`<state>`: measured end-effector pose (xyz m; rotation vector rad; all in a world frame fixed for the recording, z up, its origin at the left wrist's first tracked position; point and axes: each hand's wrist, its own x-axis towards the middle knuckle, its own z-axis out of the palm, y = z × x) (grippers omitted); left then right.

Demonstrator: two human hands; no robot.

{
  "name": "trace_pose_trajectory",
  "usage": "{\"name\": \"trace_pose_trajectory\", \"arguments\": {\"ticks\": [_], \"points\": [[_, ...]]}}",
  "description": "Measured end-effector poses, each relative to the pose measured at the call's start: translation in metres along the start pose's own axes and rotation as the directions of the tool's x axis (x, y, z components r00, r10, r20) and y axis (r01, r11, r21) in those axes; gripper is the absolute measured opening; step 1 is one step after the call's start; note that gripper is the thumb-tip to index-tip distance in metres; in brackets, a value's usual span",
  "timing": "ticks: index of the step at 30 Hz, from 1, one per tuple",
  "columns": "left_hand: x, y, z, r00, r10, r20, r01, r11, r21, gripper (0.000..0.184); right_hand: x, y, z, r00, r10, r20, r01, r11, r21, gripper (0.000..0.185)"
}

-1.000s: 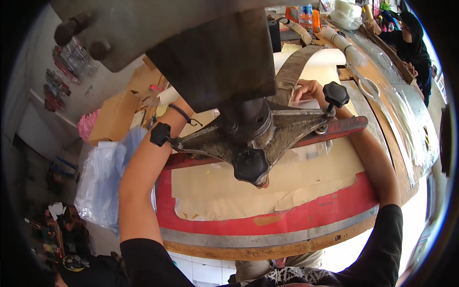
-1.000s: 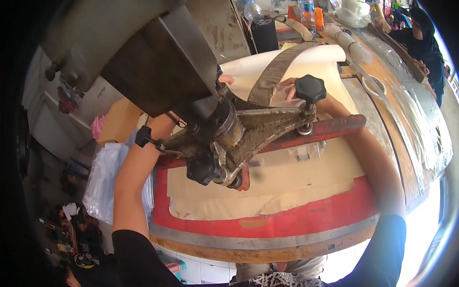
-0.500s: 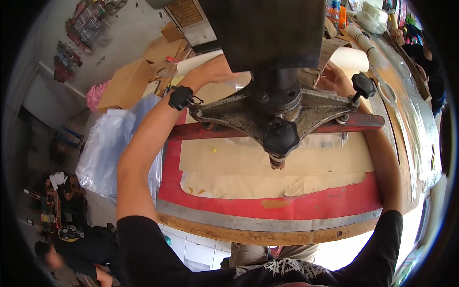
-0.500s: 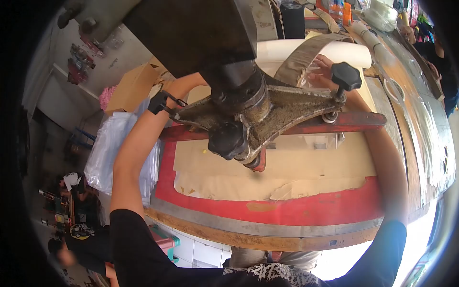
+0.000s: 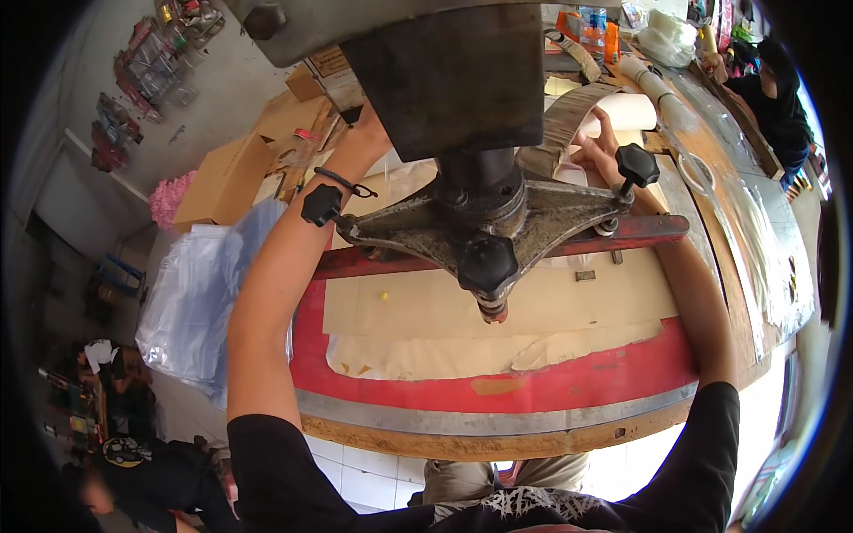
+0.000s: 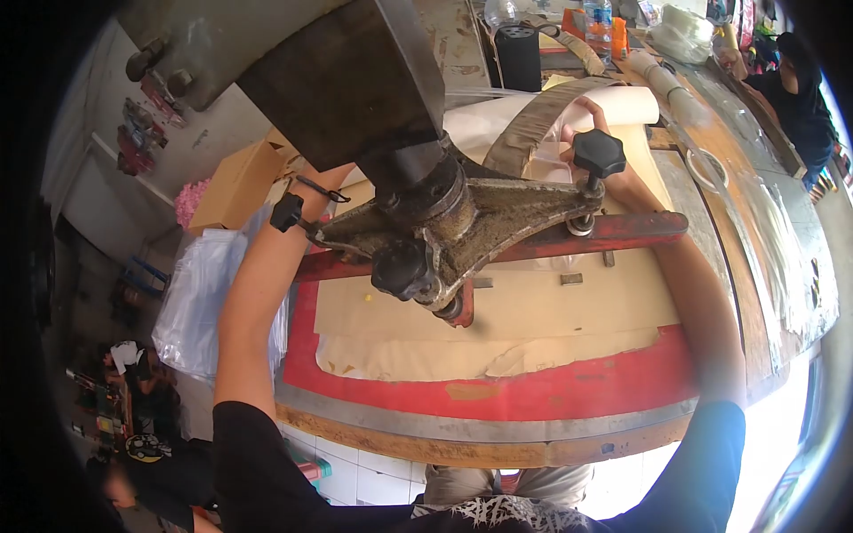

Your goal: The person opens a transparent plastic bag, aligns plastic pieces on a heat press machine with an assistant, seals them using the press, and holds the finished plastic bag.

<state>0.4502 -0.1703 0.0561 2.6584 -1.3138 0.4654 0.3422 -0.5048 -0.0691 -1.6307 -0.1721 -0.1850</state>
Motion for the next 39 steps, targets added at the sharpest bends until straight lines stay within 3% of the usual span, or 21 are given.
{"name": "trace_pose_trajectory", "arguments": {"ticks": [3,5,10,11,12,14,15,18,19,21,22,24,25,27,28,30,32,33,36,38,39], "points": [[-0.016,0.010,-0.011,1.000,0.024,-0.016,-0.023,0.999,0.031,0.038,-0.006,-0.014,-0.002,0.995,0.097,0.011,-0.097,0.993,0.071,0.084],[-0.037,0.019,-0.027,0.999,0.039,-0.026,-0.037,0.998,0.056,0.038,0.012,0.027,-0.017,0.993,-0.110,0.042,0.115,0.981,-0.153,0.088],[-0.115,0.000,-0.054,0.981,0.117,-0.156,-0.098,0.988,0.120,0.039,0.006,0.025,-0.017,0.997,-0.078,0.009,0.078,0.994,-0.079,0.090],[-0.139,-0.012,-0.053,0.977,0.062,-0.206,-0.046,0.996,0.077,0.038,0.002,0.020,-0.013,0.995,-0.098,-0.038,0.092,0.986,-0.139,0.087],[-0.163,-0.009,-0.059,0.967,0.009,-0.255,0.000,0.999,0.036,0.037,-0.003,0.017,-0.009,0.984,-0.151,-0.090,0.141,0.984,-0.113,0.066],[-0.201,-0.005,-0.067,0.931,-0.280,-0.233,0.254,0.957,-0.138,0.035,-0.003,0.015,-0.003,0.984,-0.124,-0.126,0.100,0.978,-0.184,0.056],[-0.213,-0.002,-0.069,0.887,-0.414,-0.206,0.366,0.901,-0.234,0.035,-0.007,0.014,-0.006,0.983,-0.109,-0.151,0.072,0.970,-0.231,0.051],[-0.226,0.021,-0.095,0.896,-0.440,-0.067,0.411,0.876,-0.254,0.039,-0.013,0.003,-0.026,0.974,-0.081,-0.213,-0.010,0.919,-0.395,0.038],[-0.227,0.025,-0.101,0.875,-0.465,0.133,0.483,0.855,-0.190,0.047,-0.015,0.009,-0.034,0.975,-0.150,-0.164,0.065,0.898,-0.435,0.033],[-0.227,0.030,-0.112,0.714,-0.484,0.505,0.570,0.821,-0.019,0.064,-0.024,0.014,-0.032,0.958,-0.280,-0.065,0.213,0.843,-0.494,0.024],[-0.236,0.038,-0.112,0.689,-0.537,0.487,0.567,0.818,0.099,0.073,-0.028,0.009,-0.027,0.940,-0.341,-0.014,0.286,0.810,-0.512,0.020],[-0.264,0.061,-0.104,0.630,-0.635,0.448,0.545,0.772,0.328,0.089,-0.049,0.011,-0.032,0.969,-0.242,-0.045,0.183,0.833,-0.522,0.021],[-0.270,0.060,-0.101,0.528,-0.666,0.526,0.604,0.731,0.319,0.101,-0.051,0.021,-0.042,0.972,-0.227,-0.060,0.169,0.853,-0.494,0.021],[-0.294,0.054,-0.090,0.583,-0.665,0.467,0.618,0.736,0.277,0.103,-0.061,0.029,-0.055,0.970,-0.236,-0.052,0.166,0.804,-0.571,0.022],[-0.306,0.047,-0.084,0.611,-0.662,0.434,0.620,0.741,0.258,0.104,-0.063,0.031,-0.058,0.980,-0.194,-0.041,0.144,0.839,-0.525,0.020],[-0.317,0.029,-0.078,0.698,-0.616,0.366,0.612,0.778,0.141,0.103,-0.080,0.014,-0.042,0.911,-0.410,0.048,0.325,0.642,-0.695,0.019],[-0.319,0.029,-0.088,0.774,-0.534,0.340,0.526,0.841,0.123,0.101,-0.083,0.011,-0.041,0.896,-0.437,0.082,0.360,0.606,-0.710,0.019],[-0.322,0.043,-0.089,0.836,-0.516,0.186,0.498,0.856,0.139,0.080,-0.083,0.010,-0.039,0.885,-0.453,0.102,0.383,0.587,-0.713,0.019],[-0.309,0.082,-0.094,0.909,-0.408,0.089,0.336,0.840,0.425,0.046,-0.087,0.004,-0.041,0.916,-0.392,0.080,0.335,0.642,-0.690,0.023],[-0.300,0.119,-0.071,0.949,-0.314,-0.032,0.315,0.935,0.163,0.026,-0.089,0.001,-0.046,0.917,-0.362,0.165,0.387,0.710,-0.588,0.025],[-0.294,0.138,-0.058,0.934,-0.357,0.015,0.355,0.933,0.060,0.028,-0.088,0.001,-0.048,0.914,-0.351,0.206,0.405,0.743,-0.533,0.027]]}}
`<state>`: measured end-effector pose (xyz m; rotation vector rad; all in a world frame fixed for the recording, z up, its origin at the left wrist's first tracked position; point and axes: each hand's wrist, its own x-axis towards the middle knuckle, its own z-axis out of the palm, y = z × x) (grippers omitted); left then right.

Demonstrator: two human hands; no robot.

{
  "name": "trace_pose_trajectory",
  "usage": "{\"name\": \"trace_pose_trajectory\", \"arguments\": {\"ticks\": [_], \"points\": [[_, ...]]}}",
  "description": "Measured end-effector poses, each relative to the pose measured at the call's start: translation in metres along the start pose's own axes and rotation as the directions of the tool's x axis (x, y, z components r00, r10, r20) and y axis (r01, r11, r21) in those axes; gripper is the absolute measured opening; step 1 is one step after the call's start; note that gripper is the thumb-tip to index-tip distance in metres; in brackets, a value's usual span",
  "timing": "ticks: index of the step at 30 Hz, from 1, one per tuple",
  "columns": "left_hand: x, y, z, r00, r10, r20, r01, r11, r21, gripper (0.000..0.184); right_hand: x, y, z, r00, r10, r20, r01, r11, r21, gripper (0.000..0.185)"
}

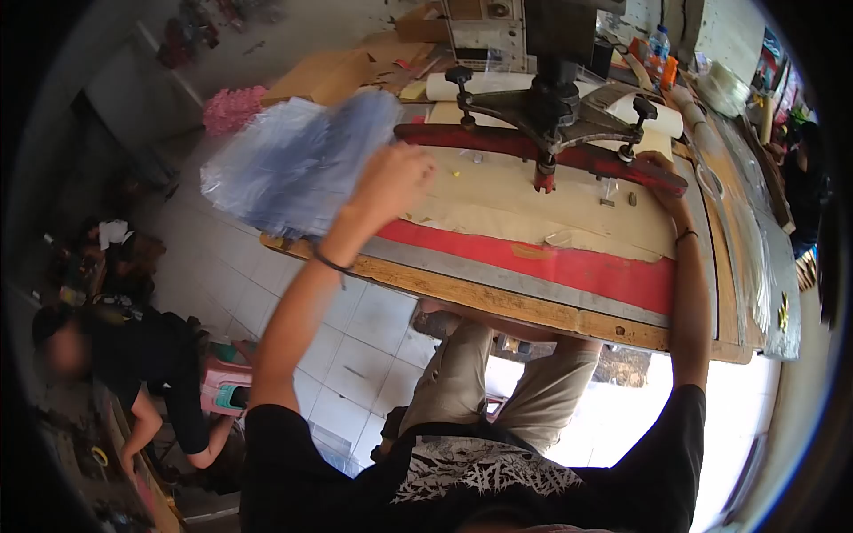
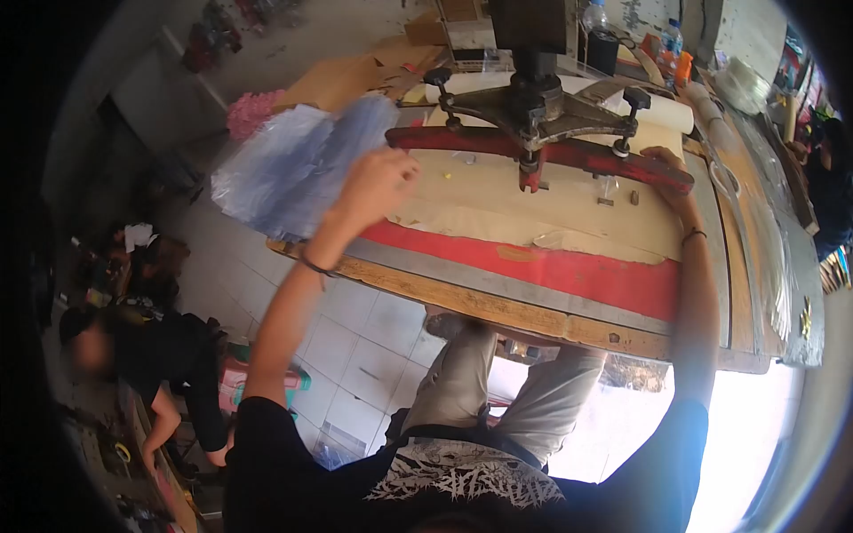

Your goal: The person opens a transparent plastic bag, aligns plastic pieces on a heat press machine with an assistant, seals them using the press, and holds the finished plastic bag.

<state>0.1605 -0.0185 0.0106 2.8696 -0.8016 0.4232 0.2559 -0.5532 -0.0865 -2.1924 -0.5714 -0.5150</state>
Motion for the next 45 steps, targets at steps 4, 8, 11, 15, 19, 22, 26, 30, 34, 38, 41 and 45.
{"name": "trace_pose_trajectory", "arguments": {"ticks": [4,8,11,15,19,22,26,30,34,38,41,45], "points": [[0.014,0.020,0.074,0.972,-0.175,-0.158,0.160,0.981,-0.106,0.024,0.001,0.006,-0.005,0.996,0.023,0.082,-0.041,0.975,0.220,0.031],[0.037,0.022,0.093,0.927,-0.307,-0.216,0.277,0.948,-0.158,0.019,-0.004,-0.001,-0.010,0.998,0.015,0.061,-0.027,0.979,0.200,0.029],[0.031,0.018,0.094,0.925,-0.298,-0.235,0.243,0.941,-0.236,0.013,-0.002,-0.004,-0.013,0.993,0.084,0.079,-0.101,0.966,0.238,0.028],[-0.001,0.035,0.076,0.892,-0.386,-0.235,0.165,0.761,-0.627,0.015,-0.005,-0.009,-0.015,0.999,0.031,0.039,-0.036,0.991,0.132,0.028],[-0.046,0.048,0.053,0.844,-0.537,-0.007,-0.004,0.006,-1.000,0.023,-0.004,-0.008,-0.014,0.996,0.051,0.068,-0.060,0.990,0.128,0.030],[-0.074,0.036,0.057,0.819,-0.573,0.016,-0.167,-0.264,-0.950,0.028,-0.001,-0.004,-0.012,0.995,0.039,0.096,-0.054,0.985,0.161,0.032],[-0.105,0.039,0.052,0.752,-0.658,0.032,-0.188,-0.260,-0.947,0.029,0.001,-0.004,-0.017,0.990,0.044,0.137,-0.065,0.987,0.149,0.033],[-0.171,0.028,0.061,0.781,-0.620,-0.076,-0.334,-0.312,-0.890,0.024,-0.002,0.007,-0.018,0.990,0.084,0.117,-0.107,0.974,0.201,0.032],[-0.244,0.014,0.083,0.700,-0.666,-0.258,-0.621,-0.388,-0.681,0.021,-0.002,-0.002,-0.019,0.986,0.081,0.148,-0.113,0.969,0.220,0.028],[-0.311,0.024,0.117,0.311,-0.943,0.117,-0.633,-0.298,-0.715,0.032,-0.004,-0.009,-0.018,0.987,0.077,0.142,-0.114,0.954,0.279,0.025],[-0.411,0.003,0.207,0.170,-0.953,0.252,-0.138,-0.276,-0.951,0.052,-0.004,-0.007,-0.017,0.987,0.068,0.146,-0.101,0.967,0.235,0.024],[-0.498,-0.046,0.167,0.134,-0.971,-0.196,-0.647,0.064,-0.760,0.058,-0.002,0.000,-0.015,0.995,0.041,0.092,-0.056,0.984,0.168,0.022]]}}
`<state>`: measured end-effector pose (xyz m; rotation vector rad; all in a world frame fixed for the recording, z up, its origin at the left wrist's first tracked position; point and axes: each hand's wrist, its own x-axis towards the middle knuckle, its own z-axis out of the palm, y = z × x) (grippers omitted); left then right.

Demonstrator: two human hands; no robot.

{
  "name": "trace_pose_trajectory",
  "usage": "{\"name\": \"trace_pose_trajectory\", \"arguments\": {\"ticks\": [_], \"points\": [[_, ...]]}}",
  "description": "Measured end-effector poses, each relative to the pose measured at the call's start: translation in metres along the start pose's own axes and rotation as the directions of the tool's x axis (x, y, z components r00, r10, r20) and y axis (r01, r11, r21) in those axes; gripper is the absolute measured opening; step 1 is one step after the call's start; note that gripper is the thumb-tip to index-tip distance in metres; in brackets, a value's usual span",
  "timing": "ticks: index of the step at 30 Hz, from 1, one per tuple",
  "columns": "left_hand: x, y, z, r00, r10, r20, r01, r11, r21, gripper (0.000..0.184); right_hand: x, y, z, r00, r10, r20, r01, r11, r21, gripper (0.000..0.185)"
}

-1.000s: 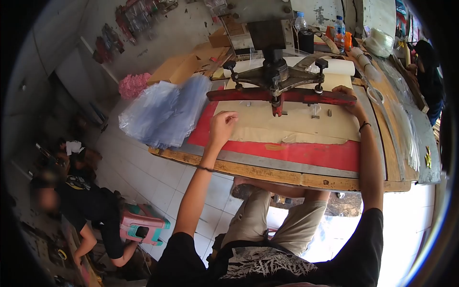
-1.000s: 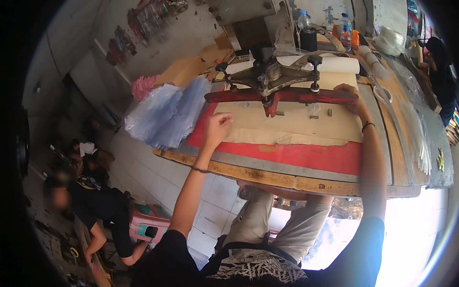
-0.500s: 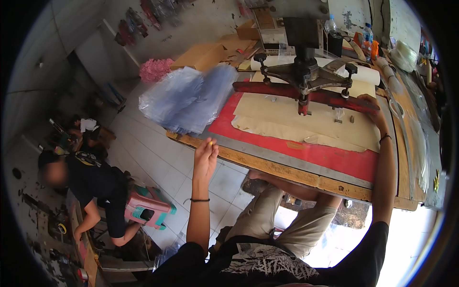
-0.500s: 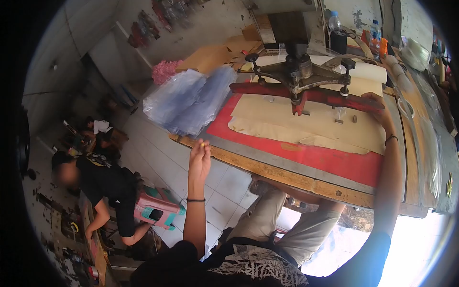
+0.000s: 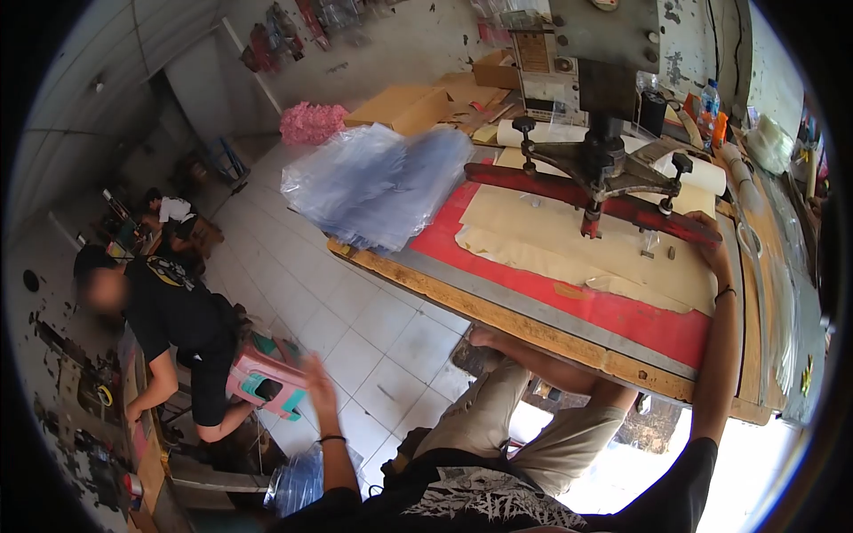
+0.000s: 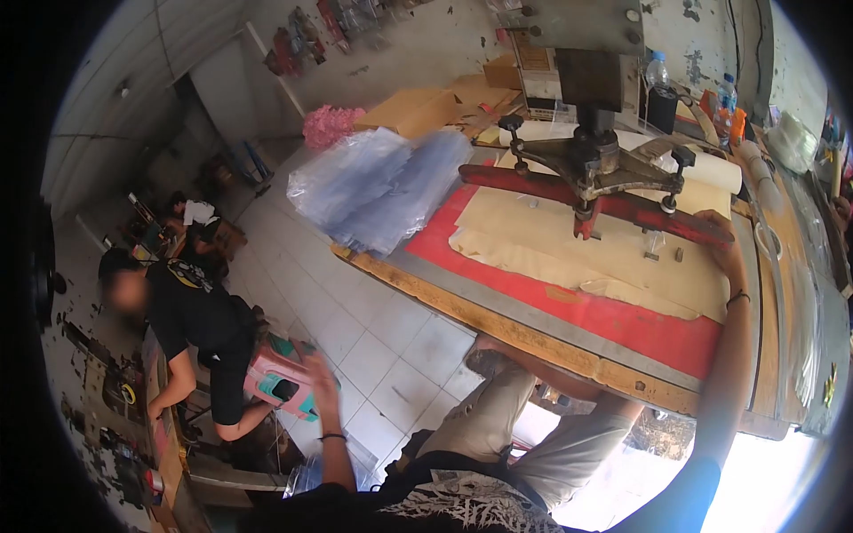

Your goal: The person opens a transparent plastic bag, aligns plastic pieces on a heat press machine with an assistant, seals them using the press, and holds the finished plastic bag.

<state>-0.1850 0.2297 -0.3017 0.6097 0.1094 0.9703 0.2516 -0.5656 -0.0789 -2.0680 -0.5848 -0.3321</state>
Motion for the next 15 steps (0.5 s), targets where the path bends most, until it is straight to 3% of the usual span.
{"name": "trace_pose_trajectory", "arguments": {"ticks": [2,4,6,7,8,9,10,12,14,15], "points": [[-0.002,0.046,0.109,0.983,0.057,0.176,-0.078,0.991,0.111,0.054,0.000,0.007,-0.001,0.997,-0.073,0.010,0.073,0.996,-0.046,0.022],[-0.003,0.042,0.043,0.998,-0.043,0.047,0.031,0.971,0.239,0.052,-0.007,0.009,-0.002,0.999,-0.032,0.037,0.033,0.999,-0.026,0.022],[0.020,-0.002,-0.042,0.985,-0.166,0.044,0.138,0.916,0.376,0.050,-0.002,0.006,-0.002,1.000,-0.007,0.009,0.007,1.000,-0.009,0.022],[-0.016,-0.027,-0.010,0.950,-0.275,-0.147,0.311,0.860,0.404,0.050,-0.002,0.006,-0.002,1.000,0.017,0.007,-0.017,1.000,-0.008,0.022],[-0.038,-0.054,-0.029,0.876,-0.449,-0.177,0.481,0.789,0.382,0.049,-0.001,0.005,-0.002,0.999,0.045,0.011,-0.045,0.999,-0.009,0.022],[-0.067,-0.073,-0.024,0.778,-0.610,0.151,0.303,0.574,0.760,0.044,-0.002,0.006,-0.003,1.000,0.014,0.023,-0.014,1.000,0.015,0.021],[-0.084,-0.102,-0.033,0.631,-0.769,0.106,0.457,0.478,0.750,0.037,0.000,0.008,0.000,1.000,-0.022,-0.001,0.022,1.000,-0.003,0.022],[-0.113,-0.128,0.068,0.408,-0.905,-0.122,0.447,0.081,0.891,0.031,-0.004,0.018,0.002,0.995,-0.081,-0.058,0.077,0.995,-0.060,0.025],[-0.107,-0.154,0.102,0.462,-0.857,0.227,0.207,0.353,0.912,0.018,0.000,0.012,-0.002,0.996,-0.074,0.053,0.078,0.994,-0.081,0.031],[-0.095,-0.153,0.145,0.513,-0.822,0.248,0.176,0.384,0.906,0.011,0.000,0.005,0.000,0.997,-0.077,0.029,0.080,0.991,-0.108,0.035]]}}
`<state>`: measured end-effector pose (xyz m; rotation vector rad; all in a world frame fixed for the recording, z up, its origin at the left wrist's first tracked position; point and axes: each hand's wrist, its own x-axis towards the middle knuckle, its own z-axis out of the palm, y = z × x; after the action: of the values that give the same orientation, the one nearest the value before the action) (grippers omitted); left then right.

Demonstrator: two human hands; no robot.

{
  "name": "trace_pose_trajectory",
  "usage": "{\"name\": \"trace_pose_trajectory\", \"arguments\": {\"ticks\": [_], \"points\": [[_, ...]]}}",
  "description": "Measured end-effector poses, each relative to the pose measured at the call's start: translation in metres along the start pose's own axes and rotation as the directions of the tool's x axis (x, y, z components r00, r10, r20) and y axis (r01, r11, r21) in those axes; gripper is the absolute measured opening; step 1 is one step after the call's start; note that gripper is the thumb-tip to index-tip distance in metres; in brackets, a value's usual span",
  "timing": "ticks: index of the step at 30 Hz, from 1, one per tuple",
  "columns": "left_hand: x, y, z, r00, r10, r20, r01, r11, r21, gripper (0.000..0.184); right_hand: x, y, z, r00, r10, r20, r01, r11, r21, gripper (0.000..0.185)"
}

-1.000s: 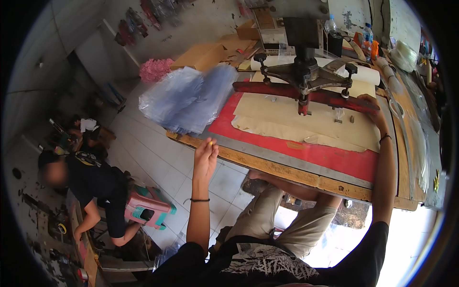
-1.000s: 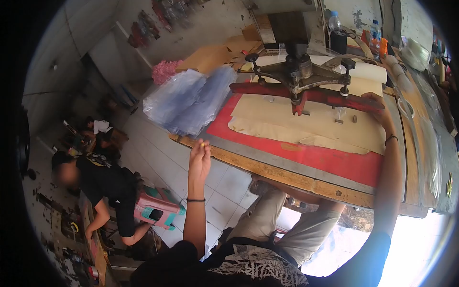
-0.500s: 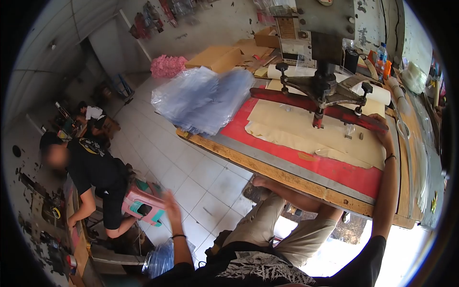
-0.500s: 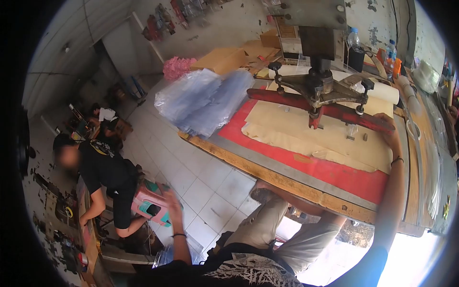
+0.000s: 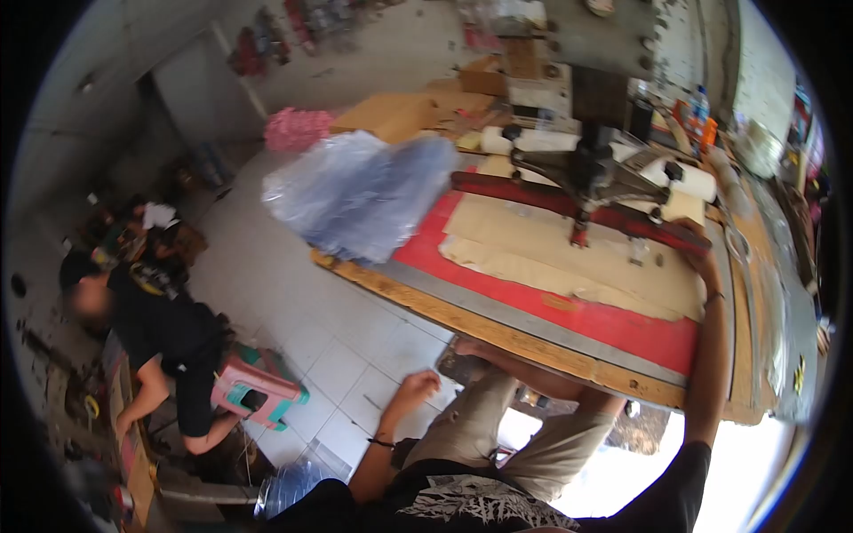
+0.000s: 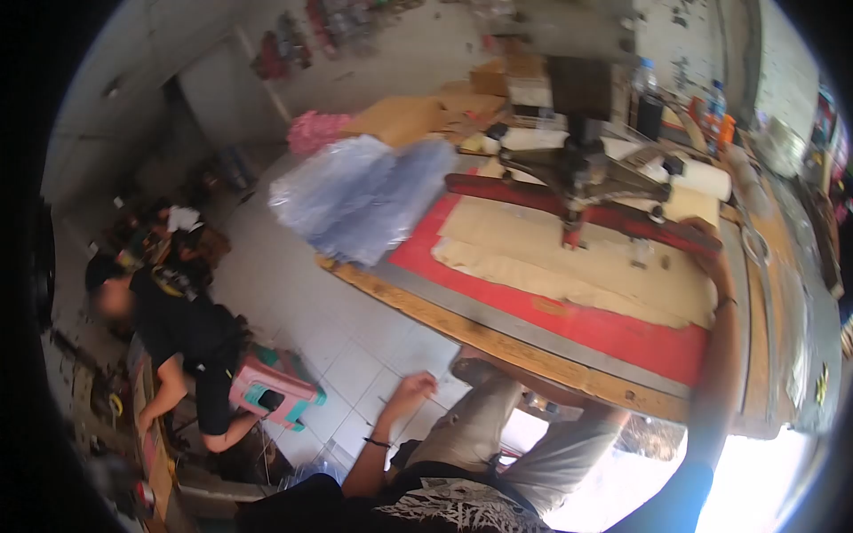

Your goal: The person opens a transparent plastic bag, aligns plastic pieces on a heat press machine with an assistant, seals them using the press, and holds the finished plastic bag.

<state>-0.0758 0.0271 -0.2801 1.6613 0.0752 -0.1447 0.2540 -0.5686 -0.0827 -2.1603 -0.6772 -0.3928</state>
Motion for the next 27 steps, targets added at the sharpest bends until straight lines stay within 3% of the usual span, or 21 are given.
{"name": "trace_pose_trajectory", "arguments": {"ticks": [3,4,5,6,7,8,10,11,13,15,17,18,21,22,25,27], "points": [[0.018,0.159,0.003,0.947,0.248,0.202,-0.218,0.963,-0.157,0.010,-0.005,-0.019,0.004,0.995,-0.089,-0.036,0.083,0.986,-0.144,0.036],[0.026,0.199,0.007,0.887,0.344,0.310,-0.335,0.939,-0.083,0.014,-0.006,-0.024,0.004,0.981,-0.193,-0.011,0.189,0.969,-0.158,0.034],[0.035,0.236,0.021,0.835,0.427,0.347,-0.505,0.844,0.178,0.018,-0.006,-0.027,0.006,0.954,-0.298,0.019,0.297,0.941,-0.163,0.033],[0.047,0.261,0.037,0.771,0.495,0.401,-0.634,0.656,0.410,0.024,-0.002,-0.025,0.008,0.987,-0.149,0.065,0.161,0.953,-0.258,0.034],[0.063,0.272,0.051,0.743,0.490,0.457,-0.669,0.569,0.478,0.028,0.001,-0.028,0.011,0.995,0.000,0.103,0.037,0.934,-0.354,0.035],[0.079,0.281,0.062,0.712,0.484,0.508,-0.702,0.474,0.532,0.033,-0.004,-0.031,0.013,0.993,0.103,0.063,-0.081,0.954,-0.289,0.036],[0.125,0.277,0.065,0.657,0.451,0.605,-0.748,0.289,0.597,0.042,-0.008,-0.006,0.019,0.999,-0.031,0.029,0.036,0.980,-0.195,0.034],[0.144,0.273,0.067,0.685,0.439,0.582,-0.719,0.275,0.638,0.045,-0.007,0.003,0.015,0.994,-0.107,0.000,0.106,0.982,-0.155,0.034],[0.181,0.271,0.068,0.736,0.417,0.534,-0.653,0.228,0.722,0.053,0.000,-0.017,0.019,0.991,-0.121,0.054,0.133,0.901,-0.414,0.031],[0.213,0.269,0.067,0.815,0.338,0.471,-0.555,0.221,0.802,0.063,0.004,-0.048,0.030,0.988,0.140,0.073,-0.070,0.804,-0.590,0.033],[0.253,0.258,0.066,0.894,0.289,0.341,-0.417,0.261,0.871,0.065,0.001,-0.059,0.039,0.989,0.148,0.021,-0.107,0.800,-0.590,0.043],[0.286,0.237,0.061,0.810,0.498,0.310,-0.484,0.269,0.833,0.060,0.003,-0.066,0.036,0.978,0.205,0.034,-0.152,0.819,-0.553,0.049],[0.332,0.237,0.053,0.786,0.471,0.401,-0.519,0.149,0.842,0.045,0.003,-0.065,0.040,0.981,0.193,0.008,-0.172,0.893,-0.416,0.054],[0.339,0.234,0.054,0.681,0.520,0.516,-0.551,-0.101,0.829,0.036,0.005,-0.076,0.042,0.982,0.188,0.006,-0.170,0.906,-0.388,0.055],[0.335,0.245,0.076,0.891,0.330,0.310,-0.386,0.194,0.902,0.037,0.010,-0.093,0.045,0.983,0.173,0.060,-0.124,0.871,-0.475,0.056],[0.335,0.245,0.075,0.853,0.400,0.336,-0.437,0.194,0.878,0.040,0.008,-0.068,0.046,0.992,0.100,0.083,-0.049,0.878,-0.476,0.053]]}}
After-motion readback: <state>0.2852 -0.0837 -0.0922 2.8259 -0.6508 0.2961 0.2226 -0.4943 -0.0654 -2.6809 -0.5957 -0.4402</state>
